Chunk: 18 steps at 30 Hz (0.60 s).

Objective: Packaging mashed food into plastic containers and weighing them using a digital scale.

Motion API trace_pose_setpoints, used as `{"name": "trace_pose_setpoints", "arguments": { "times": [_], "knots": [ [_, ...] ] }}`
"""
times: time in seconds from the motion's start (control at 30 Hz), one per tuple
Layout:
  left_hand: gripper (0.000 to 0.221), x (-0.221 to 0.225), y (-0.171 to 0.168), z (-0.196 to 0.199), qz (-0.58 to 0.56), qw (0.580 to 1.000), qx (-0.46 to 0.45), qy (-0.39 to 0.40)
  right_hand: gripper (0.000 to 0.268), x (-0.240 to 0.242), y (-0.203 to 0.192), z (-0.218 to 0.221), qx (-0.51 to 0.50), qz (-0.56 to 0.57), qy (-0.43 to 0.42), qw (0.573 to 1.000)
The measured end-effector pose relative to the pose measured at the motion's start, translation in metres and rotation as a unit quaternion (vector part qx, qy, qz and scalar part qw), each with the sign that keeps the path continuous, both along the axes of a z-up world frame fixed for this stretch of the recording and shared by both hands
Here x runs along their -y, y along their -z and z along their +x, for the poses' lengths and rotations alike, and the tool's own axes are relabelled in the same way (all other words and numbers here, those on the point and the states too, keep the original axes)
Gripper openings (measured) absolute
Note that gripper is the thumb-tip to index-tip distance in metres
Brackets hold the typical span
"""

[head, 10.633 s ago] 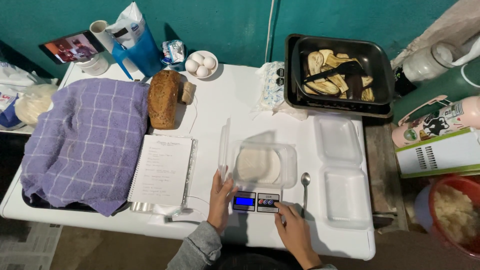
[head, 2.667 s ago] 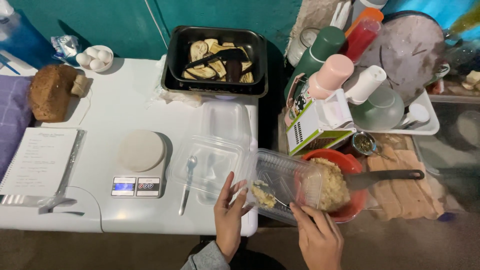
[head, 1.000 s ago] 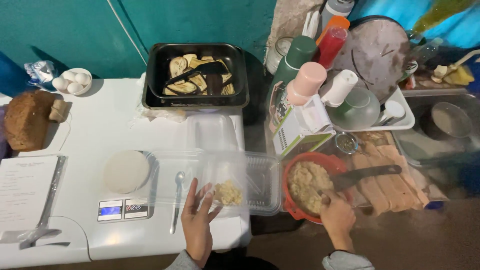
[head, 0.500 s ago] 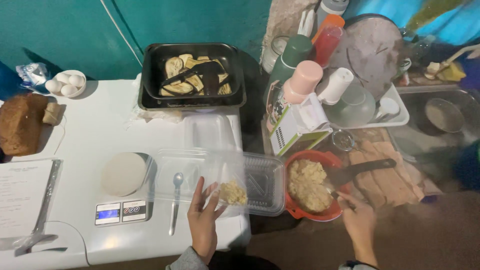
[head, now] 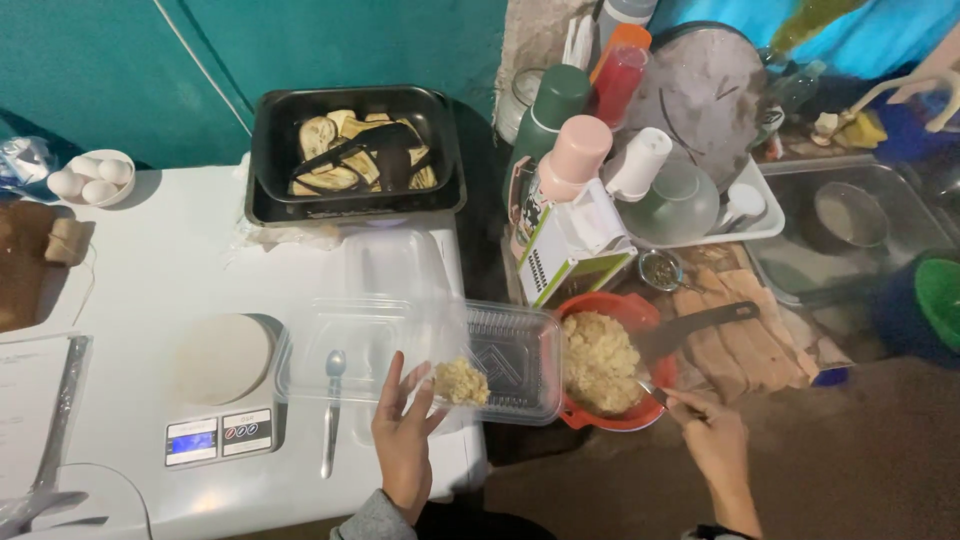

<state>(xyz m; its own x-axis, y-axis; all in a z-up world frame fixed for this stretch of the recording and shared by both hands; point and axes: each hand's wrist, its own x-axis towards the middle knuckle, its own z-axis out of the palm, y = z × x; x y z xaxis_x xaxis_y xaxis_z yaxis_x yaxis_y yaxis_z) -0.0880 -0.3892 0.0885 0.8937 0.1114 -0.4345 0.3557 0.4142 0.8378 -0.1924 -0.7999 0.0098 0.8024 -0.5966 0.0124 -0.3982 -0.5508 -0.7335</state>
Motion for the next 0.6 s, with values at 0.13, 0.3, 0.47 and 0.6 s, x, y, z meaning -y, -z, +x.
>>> {"name": "trace_pose_setpoints", "arguments": {
  "times": [0.13, 0.3, 0.47, 0.6],
  "knots": [
    [0.067, 0.003, -0.009, 0.001, 0.007, 1.000, -0.025, 0.002, 0.027, -0.001, -0.005, -0.002, -0.064, 0.073, 0.044, 0.994],
    [0.067, 0.009, 0.002, 0.000, 0.005, 1.000, -0.016, 0.004, 0.027, -0.016, -0.056, -0.005, -0.036, 0.007, 0.049, 0.998],
    [0.066, 0.020, 0.003, -0.001, -0.002, 1.000, -0.015, 0.010, 0.028, -0.034, -0.097, -0.002, -0.086, 0.036, 0.088, 0.992],
    [0.067, 0.030, 0.001, -0.001, -0.008, 1.000, -0.008, 0.025, 0.026, -0.078, -0.118, 0.012, 0.001, 0.049, -0.035, 0.998]
  ]
}}
